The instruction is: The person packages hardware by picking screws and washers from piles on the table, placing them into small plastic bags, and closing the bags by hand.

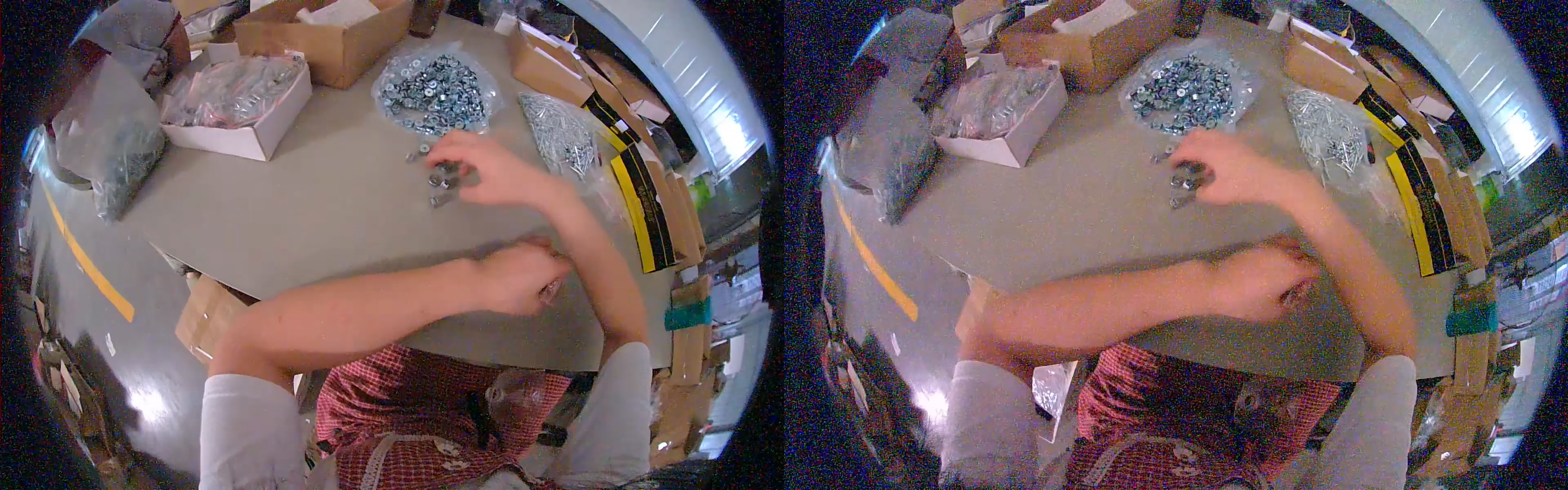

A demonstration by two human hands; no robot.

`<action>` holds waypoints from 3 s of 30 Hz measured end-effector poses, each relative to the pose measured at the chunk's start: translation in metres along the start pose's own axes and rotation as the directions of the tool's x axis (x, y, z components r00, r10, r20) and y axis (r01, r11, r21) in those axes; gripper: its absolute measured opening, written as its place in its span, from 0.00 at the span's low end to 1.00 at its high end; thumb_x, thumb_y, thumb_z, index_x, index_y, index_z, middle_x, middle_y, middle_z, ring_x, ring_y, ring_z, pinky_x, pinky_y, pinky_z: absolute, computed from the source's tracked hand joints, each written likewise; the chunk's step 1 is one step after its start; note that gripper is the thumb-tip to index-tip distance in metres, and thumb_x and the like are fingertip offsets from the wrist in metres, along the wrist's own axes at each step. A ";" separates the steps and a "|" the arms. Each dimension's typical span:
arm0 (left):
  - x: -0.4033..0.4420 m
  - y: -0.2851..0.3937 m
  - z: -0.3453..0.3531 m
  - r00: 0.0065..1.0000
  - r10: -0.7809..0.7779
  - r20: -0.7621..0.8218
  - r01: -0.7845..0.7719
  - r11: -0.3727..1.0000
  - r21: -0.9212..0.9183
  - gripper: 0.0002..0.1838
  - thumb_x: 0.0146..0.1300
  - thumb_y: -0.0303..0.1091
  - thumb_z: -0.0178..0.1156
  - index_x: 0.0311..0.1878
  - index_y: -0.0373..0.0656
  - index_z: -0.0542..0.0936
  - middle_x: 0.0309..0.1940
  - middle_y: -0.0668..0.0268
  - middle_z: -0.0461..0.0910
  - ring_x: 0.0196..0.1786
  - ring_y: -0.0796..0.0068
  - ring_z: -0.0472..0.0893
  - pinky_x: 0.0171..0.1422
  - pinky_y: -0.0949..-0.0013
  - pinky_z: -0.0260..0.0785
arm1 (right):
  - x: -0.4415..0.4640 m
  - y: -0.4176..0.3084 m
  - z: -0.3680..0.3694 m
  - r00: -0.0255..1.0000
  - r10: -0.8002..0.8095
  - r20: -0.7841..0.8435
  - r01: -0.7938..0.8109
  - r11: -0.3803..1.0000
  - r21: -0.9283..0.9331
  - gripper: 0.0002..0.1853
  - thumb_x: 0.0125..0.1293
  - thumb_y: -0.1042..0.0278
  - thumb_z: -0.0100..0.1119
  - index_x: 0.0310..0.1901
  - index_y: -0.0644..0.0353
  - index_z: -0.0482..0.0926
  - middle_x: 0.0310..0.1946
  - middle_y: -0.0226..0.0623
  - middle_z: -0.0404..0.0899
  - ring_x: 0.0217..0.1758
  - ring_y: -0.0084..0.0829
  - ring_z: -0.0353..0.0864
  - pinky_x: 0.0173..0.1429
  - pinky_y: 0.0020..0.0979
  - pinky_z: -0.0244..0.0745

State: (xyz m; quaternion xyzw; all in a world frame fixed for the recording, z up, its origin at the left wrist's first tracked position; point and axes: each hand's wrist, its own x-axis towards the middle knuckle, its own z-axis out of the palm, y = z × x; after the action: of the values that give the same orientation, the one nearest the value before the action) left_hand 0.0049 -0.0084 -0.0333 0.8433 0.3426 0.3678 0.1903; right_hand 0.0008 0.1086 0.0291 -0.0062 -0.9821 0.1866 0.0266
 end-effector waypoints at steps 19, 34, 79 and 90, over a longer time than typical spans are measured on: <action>-0.005 -0.003 0.004 0.998 0.057 0.003 -0.056 0.990 -0.126 0.10 0.46 0.26 0.60 0.35 0.40 0.76 0.31 0.52 0.77 0.37 0.50 0.78 0.41 0.53 0.71 | -0.006 -0.041 0.021 0.998 -0.061 -0.017 0.063 0.981 0.181 0.11 0.52 0.68 0.65 0.38 0.59 0.80 0.33 0.40 0.78 0.38 0.40 0.80 0.43 0.39 0.75; 0.007 -0.012 -0.012 0.900 -0.435 0.021 0.340 0.672 -0.658 0.13 0.51 0.35 0.73 0.31 0.42 0.77 0.28 0.72 0.78 0.36 0.81 0.76 0.41 0.69 0.69 | -0.146 -0.042 -0.051 0.862 0.437 -0.258 -0.227 0.786 0.574 0.12 0.55 0.75 0.66 0.42 0.63 0.82 0.39 0.32 0.80 0.44 0.24 0.78 0.46 0.28 0.76; 0.006 -0.004 -0.013 0.885 -0.440 -0.150 0.382 0.873 -0.305 0.12 0.55 0.35 0.71 0.32 0.43 0.76 0.27 0.69 0.78 0.32 0.79 0.76 0.39 0.71 0.70 | -0.181 0.059 -0.009 0.608 0.656 -0.447 -0.791 0.550 -0.268 0.12 0.54 0.61 0.64 0.32 0.62 0.83 0.30 0.46 0.83 0.32 0.45 0.82 0.40 0.41 0.77; 0.005 -0.002 -0.014 0.897 -0.419 -0.144 0.373 0.890 -0.262 0.12 0.54 0.36 0.70 0.33 0.43 0.76 0.27 0.65 0.79 0.31 0.72 0.78 0.39 0.67 0.72 | -0.173 0.066 -0.020 0.495 0.596 -0.632 -0.828 0.544 -0.136 0.10 0.49 0.66 0.60 0.32 0.60 0.83 0.28 0.46 0.82 0.32 0.45 0.82 0.40 0.43 0.76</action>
State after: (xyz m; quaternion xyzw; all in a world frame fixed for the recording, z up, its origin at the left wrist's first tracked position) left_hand -0.0040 -0.0025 -0.0232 0.6874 0.4806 0.4390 0.3221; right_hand 0.1752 0.1737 0.0152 -0.4785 -0.8527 -0.0477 0.2042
